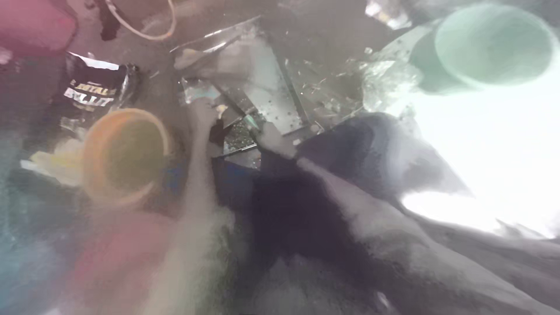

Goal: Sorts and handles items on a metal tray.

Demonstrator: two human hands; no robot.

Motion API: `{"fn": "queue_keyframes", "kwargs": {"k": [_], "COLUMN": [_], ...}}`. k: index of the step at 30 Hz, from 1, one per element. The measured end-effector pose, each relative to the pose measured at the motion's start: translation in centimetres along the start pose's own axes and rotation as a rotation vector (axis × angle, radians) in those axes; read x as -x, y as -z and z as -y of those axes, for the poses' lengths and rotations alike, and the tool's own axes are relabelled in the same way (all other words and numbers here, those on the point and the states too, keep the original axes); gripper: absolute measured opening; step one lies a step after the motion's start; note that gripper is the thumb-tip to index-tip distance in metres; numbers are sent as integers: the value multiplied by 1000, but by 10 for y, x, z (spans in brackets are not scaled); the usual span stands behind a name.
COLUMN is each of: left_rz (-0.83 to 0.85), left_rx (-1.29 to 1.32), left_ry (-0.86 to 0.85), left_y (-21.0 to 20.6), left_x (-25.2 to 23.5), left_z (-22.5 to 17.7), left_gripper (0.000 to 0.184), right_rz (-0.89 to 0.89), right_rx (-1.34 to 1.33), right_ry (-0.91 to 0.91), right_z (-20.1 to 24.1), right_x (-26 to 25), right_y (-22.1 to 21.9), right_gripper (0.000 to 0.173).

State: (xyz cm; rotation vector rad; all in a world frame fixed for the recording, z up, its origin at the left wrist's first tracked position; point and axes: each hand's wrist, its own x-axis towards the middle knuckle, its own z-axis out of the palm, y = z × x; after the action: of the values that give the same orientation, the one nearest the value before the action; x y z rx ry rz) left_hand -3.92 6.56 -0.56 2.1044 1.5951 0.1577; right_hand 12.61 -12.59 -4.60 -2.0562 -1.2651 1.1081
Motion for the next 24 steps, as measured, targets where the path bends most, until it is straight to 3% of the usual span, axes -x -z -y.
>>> {"fn": "queue_keyframes", "kwargs": {"k": [1, 3, 6, 8, 11, 14, 16, 18, 22, 24], "left_rz": [-12, -34, -32, -31, -49, -70, -86, -47, -6, -29], "left_rx": [14, 21, -16, -70, -107, -56, -37, -82, -185, -184], "left_ry": [13, 34, -45, -45, 7, 24, -13, -24, -21, -8], "left_y": [0, -1, -7, -11, -8, -8, -12, -14, -18, -16], "left_x": [6, 13, 19, 23, 19, 20, 20, 15, 12, 12], "left_z": [-2, -8, -5, -4, -15, -17, -17, -18, -20, -21], "left_gripper": [34, 27, 26, 27, 24, 31, 37, 31, 24, 26], "right_rz": [52, -98, -146, -74, 38, 120, 225, 335, 392, 377], "right_rx": [80, 105, 40, 150, 192, -126, -595, -996, -1112, -1103], "right_ry": [-61, 21, 42, -42, -107, -154, -200, -271, -313, -330], "right_z": [12, 8, 14, 9, 24, 24, 12, 7, 7, 6], "right_x": [4, -10, 5, 25, -13, -25, -25, -24, -24, -27], "right_y": [1, -17, -16, -10, 3, 12, 11, 17, 28, 27], "right_gripper": [41, 46, 41, 39, 40, 41, 33, 33, 54, 57]}}
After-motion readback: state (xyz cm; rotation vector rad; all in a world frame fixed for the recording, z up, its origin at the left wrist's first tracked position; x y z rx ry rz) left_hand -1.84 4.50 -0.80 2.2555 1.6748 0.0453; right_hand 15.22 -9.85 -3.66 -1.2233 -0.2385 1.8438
